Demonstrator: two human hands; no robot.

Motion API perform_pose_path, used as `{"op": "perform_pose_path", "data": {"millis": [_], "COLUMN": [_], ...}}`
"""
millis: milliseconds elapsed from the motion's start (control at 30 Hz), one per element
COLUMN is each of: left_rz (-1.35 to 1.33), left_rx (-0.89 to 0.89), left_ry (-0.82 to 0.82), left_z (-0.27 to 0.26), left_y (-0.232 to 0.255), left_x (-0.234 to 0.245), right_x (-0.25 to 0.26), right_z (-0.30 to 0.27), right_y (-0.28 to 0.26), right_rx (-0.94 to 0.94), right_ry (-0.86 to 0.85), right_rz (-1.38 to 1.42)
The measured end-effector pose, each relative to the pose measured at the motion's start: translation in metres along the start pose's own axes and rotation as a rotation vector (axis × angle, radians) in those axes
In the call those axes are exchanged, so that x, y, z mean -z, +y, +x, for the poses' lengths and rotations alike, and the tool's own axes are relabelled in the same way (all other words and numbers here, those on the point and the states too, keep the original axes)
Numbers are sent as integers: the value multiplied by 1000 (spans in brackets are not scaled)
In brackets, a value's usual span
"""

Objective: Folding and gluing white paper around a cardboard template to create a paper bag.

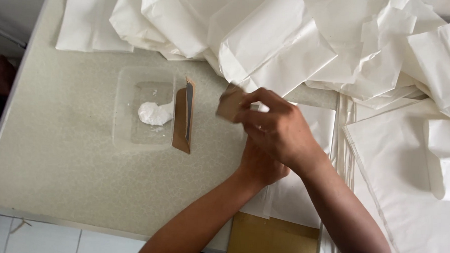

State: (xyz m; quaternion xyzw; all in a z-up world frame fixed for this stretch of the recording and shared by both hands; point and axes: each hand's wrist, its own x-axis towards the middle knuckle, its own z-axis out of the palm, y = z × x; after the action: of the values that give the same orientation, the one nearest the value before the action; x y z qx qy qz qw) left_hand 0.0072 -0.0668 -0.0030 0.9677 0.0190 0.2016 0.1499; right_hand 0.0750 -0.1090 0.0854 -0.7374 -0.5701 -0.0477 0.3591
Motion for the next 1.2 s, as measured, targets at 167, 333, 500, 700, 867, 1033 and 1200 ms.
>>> {"op": "perform_pose_path", "data": {"millis": [167,333,500,700,867,1033,1200], "left_rz": [-29,-93,-162,-116,-78,-50,-47], "left_rx": [33,60,132,124,78,59,127], "left_ry": [-53,-128,-220,-469,-408,-320,-388], "left_z": [2,4,0,0,-4,2,8], "left_y": [-1,-4,-4,3,-10,-15,-14], "left_x": [-3,-5,-6,13,3,10,19], "right_x": [-28,-25,-16,28,43,31,16], "right_z": [0,11,-11,-39,-39,-43,-46], "right_y": [15,-7,40,73,77,98,104], "right_rx": [46,16,-91,-578,-777,-752,-705], "right_ry": [23,-97,-4,-75,-337,-365,-238], "right_rz": [-100,182,232,-386,-271,-162,-78]}}
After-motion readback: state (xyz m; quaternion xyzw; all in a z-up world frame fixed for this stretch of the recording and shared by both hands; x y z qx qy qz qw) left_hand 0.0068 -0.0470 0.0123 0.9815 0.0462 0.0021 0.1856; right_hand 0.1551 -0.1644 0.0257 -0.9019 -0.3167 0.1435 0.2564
